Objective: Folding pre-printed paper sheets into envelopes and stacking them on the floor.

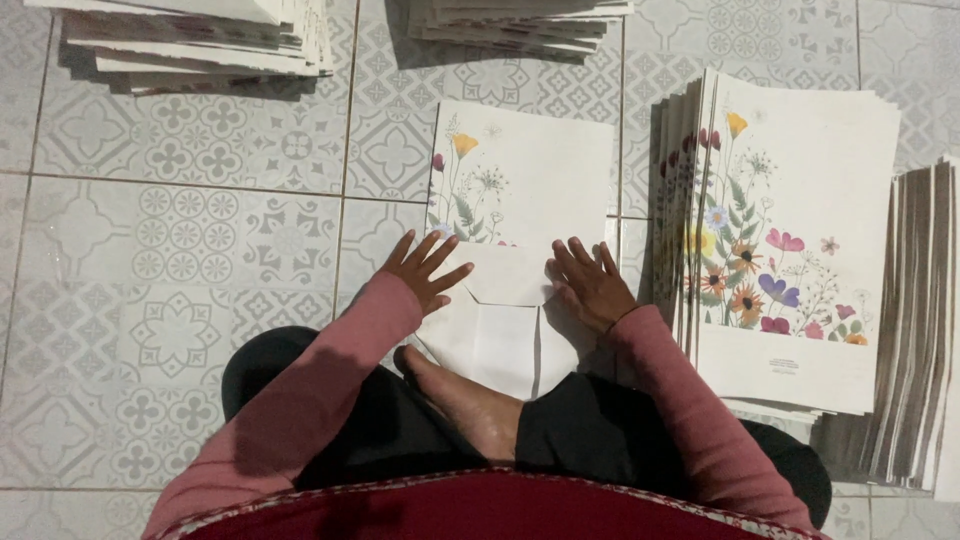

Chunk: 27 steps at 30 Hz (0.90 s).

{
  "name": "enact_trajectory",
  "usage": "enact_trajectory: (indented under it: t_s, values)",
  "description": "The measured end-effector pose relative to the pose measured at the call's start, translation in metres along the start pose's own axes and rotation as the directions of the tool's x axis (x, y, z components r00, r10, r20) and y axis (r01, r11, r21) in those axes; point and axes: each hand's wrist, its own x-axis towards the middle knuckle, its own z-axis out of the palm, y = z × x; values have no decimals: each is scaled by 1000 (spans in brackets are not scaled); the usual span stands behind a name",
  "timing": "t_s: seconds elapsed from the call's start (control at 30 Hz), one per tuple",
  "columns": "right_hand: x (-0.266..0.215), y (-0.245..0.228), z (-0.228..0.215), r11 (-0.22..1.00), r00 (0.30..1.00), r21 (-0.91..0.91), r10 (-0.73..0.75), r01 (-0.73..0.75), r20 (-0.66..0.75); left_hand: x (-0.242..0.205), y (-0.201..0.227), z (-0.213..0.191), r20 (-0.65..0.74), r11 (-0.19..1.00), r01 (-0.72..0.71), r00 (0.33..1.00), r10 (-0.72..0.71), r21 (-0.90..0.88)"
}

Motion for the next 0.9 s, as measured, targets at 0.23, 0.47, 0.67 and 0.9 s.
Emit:
enact_trajectory:
  t_s: [0.23, 0.47, 0.67, 0.9]
  values:
    - [44, -28, -28, 985, 980, -110, 115, -134, -163, 58, -5, 31, -138, 998, -12, 990, 4, -56]
    - [57, -28, -41, 990, 960, -106, -116, 91, -255, 88, -16, 73, -724, 963, -242, 684, 81, -121]
    - [67, -99, -51, 982, 948, 55, -159, 180, -275, 104, -49, 68, -452, 959, -258, 873, 180, -115]
    - [73, -153, -48, 909, 822, -8, -380, 416, -423, 91, -64, 58, -409, 962, -272, 875, 260, 29]
